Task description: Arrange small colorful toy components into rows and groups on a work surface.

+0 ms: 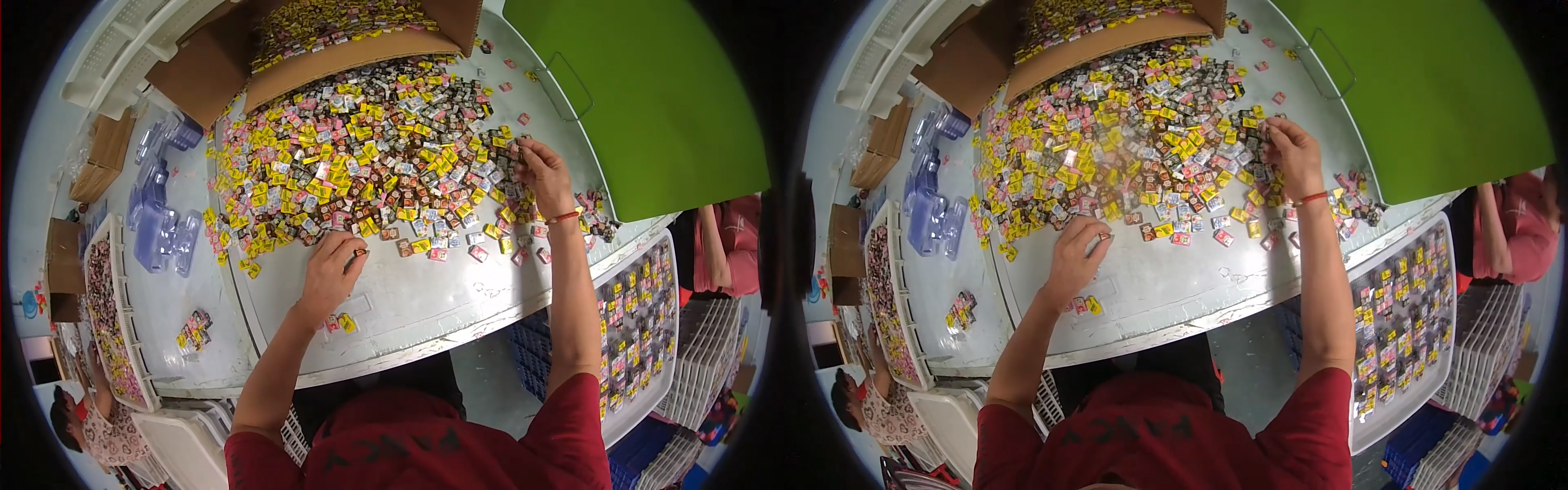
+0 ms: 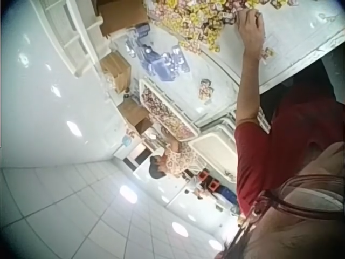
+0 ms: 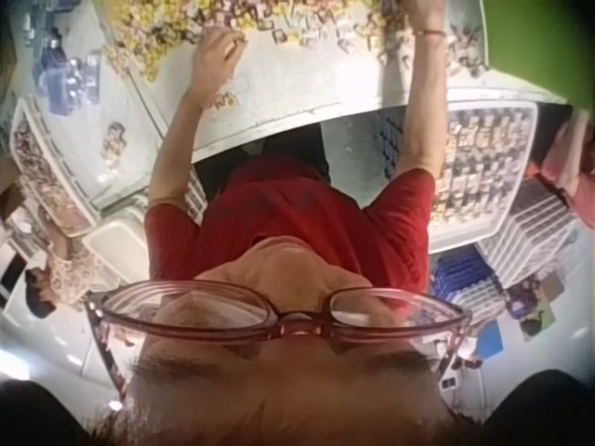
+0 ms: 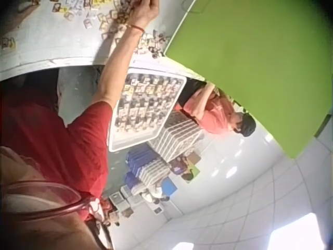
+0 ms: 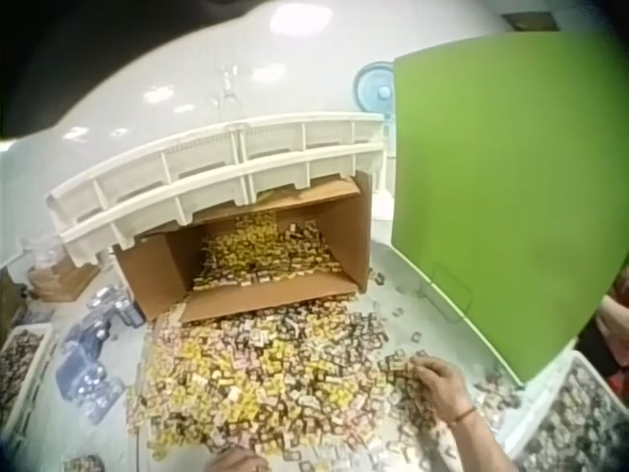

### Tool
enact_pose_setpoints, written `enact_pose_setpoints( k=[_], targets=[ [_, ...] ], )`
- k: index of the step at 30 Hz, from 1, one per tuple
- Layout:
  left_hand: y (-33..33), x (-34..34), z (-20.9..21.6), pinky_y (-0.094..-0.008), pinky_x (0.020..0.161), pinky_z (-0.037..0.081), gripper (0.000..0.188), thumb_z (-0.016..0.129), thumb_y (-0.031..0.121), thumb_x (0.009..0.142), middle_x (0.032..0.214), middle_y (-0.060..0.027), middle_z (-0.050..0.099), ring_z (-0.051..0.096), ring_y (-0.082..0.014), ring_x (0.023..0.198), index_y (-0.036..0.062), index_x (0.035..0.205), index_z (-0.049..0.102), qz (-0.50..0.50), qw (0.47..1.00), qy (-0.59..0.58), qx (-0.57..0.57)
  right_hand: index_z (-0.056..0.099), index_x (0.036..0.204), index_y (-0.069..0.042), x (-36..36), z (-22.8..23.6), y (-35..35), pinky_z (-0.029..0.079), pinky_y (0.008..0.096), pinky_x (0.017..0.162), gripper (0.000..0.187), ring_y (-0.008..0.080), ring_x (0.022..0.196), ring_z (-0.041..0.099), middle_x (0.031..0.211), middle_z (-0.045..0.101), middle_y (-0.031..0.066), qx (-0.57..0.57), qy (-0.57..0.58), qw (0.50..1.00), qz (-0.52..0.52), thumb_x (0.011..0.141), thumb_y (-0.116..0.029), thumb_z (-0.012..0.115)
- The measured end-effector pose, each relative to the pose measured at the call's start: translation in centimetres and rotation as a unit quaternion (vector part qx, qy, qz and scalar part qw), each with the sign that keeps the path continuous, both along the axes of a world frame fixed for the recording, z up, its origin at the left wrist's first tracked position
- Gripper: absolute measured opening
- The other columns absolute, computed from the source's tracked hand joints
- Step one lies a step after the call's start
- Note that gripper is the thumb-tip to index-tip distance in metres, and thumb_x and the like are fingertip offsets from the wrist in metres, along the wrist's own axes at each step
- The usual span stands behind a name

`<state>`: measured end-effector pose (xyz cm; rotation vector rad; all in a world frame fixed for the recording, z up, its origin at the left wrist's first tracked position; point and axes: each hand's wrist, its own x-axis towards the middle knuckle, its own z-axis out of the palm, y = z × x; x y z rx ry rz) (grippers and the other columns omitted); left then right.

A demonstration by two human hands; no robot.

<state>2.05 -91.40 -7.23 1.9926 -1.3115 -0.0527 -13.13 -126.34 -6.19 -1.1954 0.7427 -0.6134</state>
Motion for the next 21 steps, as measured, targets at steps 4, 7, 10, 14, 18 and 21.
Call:
enact_pose_setpoints(
  k=[4,7,10,14,18,21],
  targets=[
    [-0.1,-0.1,-0.1,-0.0355,0.075,0.049,0.018,0.070,-0.001,0.074,0.092,-0.0086,0.059,0.060,-0.0266,0.086,0.0027,0.090,0.062,0.007,1.000,-0.008,-0.004,0.066,0.096,-0.003,-0.1,-0.1,0.7,0.051,0.0257,0.064,0.013,0.0104,0.071,0.060,0.084,0.065,0.0005,-0.097,0.089,0.988,0.075,0.089,-0.014,0.065],
    [0.3,-0.1,-0.4,-0.0352,0.075,0.049,0.019,0.071,-0.001,0.074,0.093,-0.0088,0.059,0.060,-0.0268,0.085,0.0026,0.090,0.063,0.014,1.000,-0.010,-0.005,0.068,0.092,-0.003,2.0,1.7,3.3,0.052,0.0316,0.067,0.014,0.0179,0.072,0.064,0.084,0.068,0.0071,-0.470,0.243,0.836,0.147,0.084,-0.014,0.067],
    [0.1,-0.2,-0.2,-0.0351,0.074,0.049,0.019,0.071,-0.001,0.074,0.093,-0.0089,0.059,0.060,-0.0269,0.085,0.0027,0.090,0.063,0.013,1.000,-0.008,-0.010,0.069,0.091,-0.004,2.8,1.2,3.5,0.052,0.0357,0.071,0.015,0.0269,0.078,0.067,0.088,0.069,0.0126,-0.499,0.246,0.819,0.139,0.080,-0.013,0.067],
    [0.0,0.0,-0.5,-0.0361,0.075,0.049,0.021,0.072,0.001,0.073,0.094,-0.0074,0.057,0.058,-0.0263,0.086,0.0056,0.092,0.063,0.013,1.000,-0.015,-0.018,0.069,0.095,-0.003,4.3,0.9,3.0,0.052,0.0362,0.073,0.018,0.0298,0.081,0.067,0.091,0.070,0.0135,-0.527,0.240,0.806,0.119,0.079,-0.012,0.068],
    [-0.1,0.0,-0.5,-0.0361,0.074,0.049,0.021,0.072,0.001,0.073,0.094,-0.0073,0.057,0.058,-0.0261,0.085,0.0054,0.092,0.063,0.016,1.000,-0.018,-0.014,0.067,0.104,-0.005,6.3,0.6,3.2,0.052,0.0386,0.075,0.027,0.0312,0.084,0.067,0.095,0.069,0.0146,-0.547,0.254,0.788,0.122,0.079,-0.014,0.069],
    [-0.3,-0.2,-0.3,-0.0343,0.074,0.049,0.018,0.071,-0.001,0.073,0.093,-0.0088,0.059,0.060,-0.0262,0.085,0.0032,0.089,0.064,0.028,1.000,-0.004,-0.008,0.065,0.108,-0.007,7.8,0.4,3.3,0.052,0.0409,0.077,0.030,0.0334,0.087,0.065,0.099,0.067,0.0151,-0.594,0.234,0.761,0.111,0.079,-0.016,0.069]
  ],
)
